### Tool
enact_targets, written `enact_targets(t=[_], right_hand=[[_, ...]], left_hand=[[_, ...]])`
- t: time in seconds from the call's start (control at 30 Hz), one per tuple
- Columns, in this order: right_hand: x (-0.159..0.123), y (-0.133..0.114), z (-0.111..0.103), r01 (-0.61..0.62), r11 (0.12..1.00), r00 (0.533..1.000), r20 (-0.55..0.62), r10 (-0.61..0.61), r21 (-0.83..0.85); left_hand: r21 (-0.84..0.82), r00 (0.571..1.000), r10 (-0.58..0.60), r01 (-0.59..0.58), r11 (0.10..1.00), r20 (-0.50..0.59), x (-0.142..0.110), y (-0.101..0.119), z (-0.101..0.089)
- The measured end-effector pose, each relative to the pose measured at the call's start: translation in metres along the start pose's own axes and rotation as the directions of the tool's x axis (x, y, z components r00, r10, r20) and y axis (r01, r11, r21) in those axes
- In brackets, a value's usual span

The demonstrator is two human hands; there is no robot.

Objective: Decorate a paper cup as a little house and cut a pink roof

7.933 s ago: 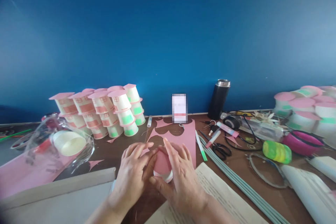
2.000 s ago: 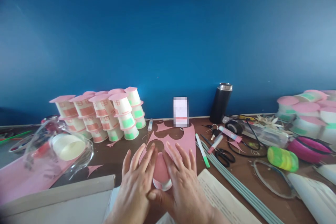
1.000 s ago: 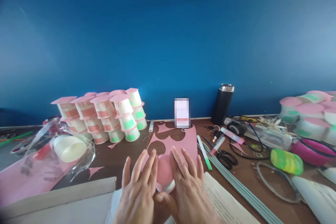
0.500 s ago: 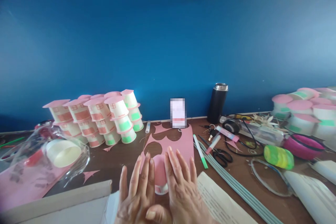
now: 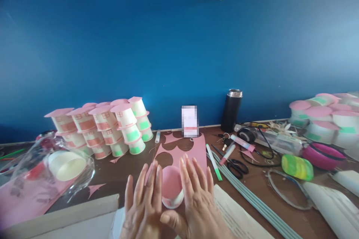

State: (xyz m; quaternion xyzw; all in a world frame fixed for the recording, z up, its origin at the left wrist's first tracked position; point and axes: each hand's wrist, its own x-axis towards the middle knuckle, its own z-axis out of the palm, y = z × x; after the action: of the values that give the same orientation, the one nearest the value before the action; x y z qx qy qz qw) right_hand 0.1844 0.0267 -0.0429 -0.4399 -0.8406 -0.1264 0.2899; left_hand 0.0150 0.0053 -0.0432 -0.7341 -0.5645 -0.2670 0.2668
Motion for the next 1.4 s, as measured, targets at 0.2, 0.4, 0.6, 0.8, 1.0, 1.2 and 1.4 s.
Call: enact_targets(t=[0.2,0.4,0.6,0.8,1.0,1.2,1.4], right_hand=[[0.018,0.003,-0.010,-0.064,0.983,0.995,0.089,0.049,0.174],[0.029,0.000,-0.006,-0.102,0.943,0.975,0.220,0.031,0.317],[0.028,0.001,-0.005,-0.070,0.941,0.982,0.189,0.006,0.332],[0.028,-0.001,-0.004,-0.054,0.946,0.990,0.143,0.009,0.320],[0.029,-0.001,-0.005,-0.028,0.958,0.989,0.149,-0.015,0.285],[0.028,-0.002,-0.008,-0.028,0.972,0.990,0.141,-0.005,0.233],[0.017,0.002,-0.012,0.011,0.986,0.998,0.066,-0.022,0.166]], left_hand=[[-0.007,0.998,-0.009,0.009,1.000,0.065,0.012,-0.013,-0.013],[-0.118,0.999,-0.040,0.041,0.992,0.011,0.010,-0.002,-0.016],[-0.077,0.997,-0.060,0.063,0.995,0.046,0.007,0.005,-0.019],[-0.092,0.996,-0.049,0.056,0.994,0.079,0.010,0.004,-0.021],[-0.099,0.995,-0.048,0.056,0.993,0.084,0.012,0.005,-0.023],[-0.089,0.996,-0.053,0.060,0.994,0.078,0.011,0.002,-0.022],[-0.082,0.993,-0.037,0.046,0.996,0.110,0.022,-0.012,-0.020]])
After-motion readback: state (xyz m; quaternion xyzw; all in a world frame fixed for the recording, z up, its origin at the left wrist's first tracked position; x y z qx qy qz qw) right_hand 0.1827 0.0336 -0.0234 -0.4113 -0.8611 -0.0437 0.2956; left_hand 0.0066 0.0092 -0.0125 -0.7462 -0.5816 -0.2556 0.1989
